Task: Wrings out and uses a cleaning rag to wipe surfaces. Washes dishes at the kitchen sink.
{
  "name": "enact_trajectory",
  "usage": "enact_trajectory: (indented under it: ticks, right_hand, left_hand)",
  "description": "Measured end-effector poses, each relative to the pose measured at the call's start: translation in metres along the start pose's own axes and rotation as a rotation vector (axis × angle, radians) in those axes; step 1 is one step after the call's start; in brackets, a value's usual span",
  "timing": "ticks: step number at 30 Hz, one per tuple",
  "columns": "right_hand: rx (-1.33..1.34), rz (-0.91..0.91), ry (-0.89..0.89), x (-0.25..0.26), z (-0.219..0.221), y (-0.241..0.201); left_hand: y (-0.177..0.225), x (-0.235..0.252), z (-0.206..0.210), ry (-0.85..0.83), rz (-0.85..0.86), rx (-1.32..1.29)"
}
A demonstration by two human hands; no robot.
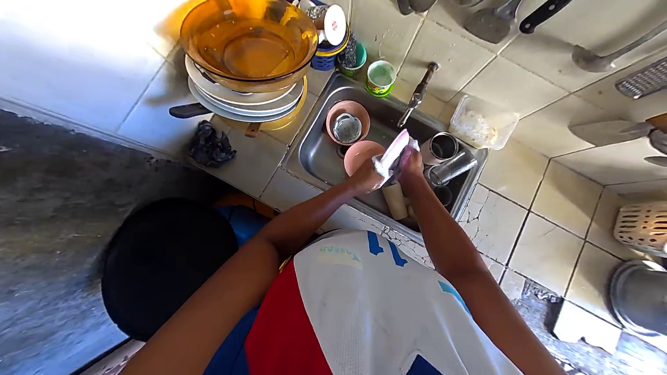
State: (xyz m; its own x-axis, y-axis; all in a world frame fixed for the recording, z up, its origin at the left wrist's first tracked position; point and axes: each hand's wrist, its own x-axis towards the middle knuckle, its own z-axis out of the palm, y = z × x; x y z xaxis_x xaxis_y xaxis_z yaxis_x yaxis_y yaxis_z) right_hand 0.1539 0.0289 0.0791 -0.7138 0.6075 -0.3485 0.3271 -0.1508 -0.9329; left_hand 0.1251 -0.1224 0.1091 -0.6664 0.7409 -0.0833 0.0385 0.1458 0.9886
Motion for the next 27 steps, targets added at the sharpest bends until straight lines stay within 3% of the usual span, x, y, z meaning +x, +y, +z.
enact_trajectory:
  ticks: [2, 4, 6, 7, 10, 12, 13, 15, 17, 18, 20, 24, 27]
  right_hand:
    - [-0.437, -0.277, -0.103, -0.004, -0.01, -0.018]
    - [-0.846, -0.663, -0.286, -0.012, -0.012, -0.036]
    - [-0.909, -0.924, -0.266, -0.01, -0.005, -0.042]
    - [-0.799, -0.905, -0.174, -0.008, -0.002, -0.039]
    - [-0.212, -0.429, 0.11, 0.004, 0.013, -0.025]
    - [-0.019, -0.065, 0.128, 0.014, 0.016, -0.02]
    - [-0.065, 0.009, 0.097, 0.016, 0.012, -0.018]
    - [-0.401, -0.107, -0.088, 0.008, 0.0, -0.033]
    - [-0.85, -0.402, -0.327, -0.01, 0.001, -0.058]
    - [-0.915, -0.525, -0.386, -0.015, 0.005, -0.062]
    - [-0.743, -0.522, -0.339, -0.008, 0.008, -0.06]
    - [-0.323, -0.208, 0.029, 0.015, 0.018, -0.034]
    - [-0.125, -0.135, 0.054, -0.011, 0.031, -0.012]
  left_hand:
    - [0.01, 0.008, -0.022, -0.085, -0.189, -0.105]
    - [0.018, 0.014, -0.038, -0.238, -0.267, -0.195]
    - [0.029, 0.02, -0.039, -0.235, -0.239, -0.186]
    - [0.032, 0.02, -0.033, -0.177, -0.179, -0.164]
    - [0.019, 0.019, -0.014, 0.041, 0.084, -0.025]
    - [0.005, 0.012, -0.004, 0.081, 0.1, -0.056]
    - [-0.001, 0.009, -0.002, 0.067, 0.028, -0.122]
    - [-0.001, 0.016, -0.01, -0.006, -0.209, -0.227]
    - [0.013, 0.019, -0.02, -0.163, -0.405, -0.272]
    - [0.019, 0.018, -0.023, -0.223, -0.437, -0.327]
    - [0.022, 0.021, -0.022, -0.174, -0.451, -0.441]
    - [0.003, 0.026, 0.003, 0.123, -0.31, -0.569]
    - [-0.009, 0.031, 0.017, 0.287, -0.199, -0.56]
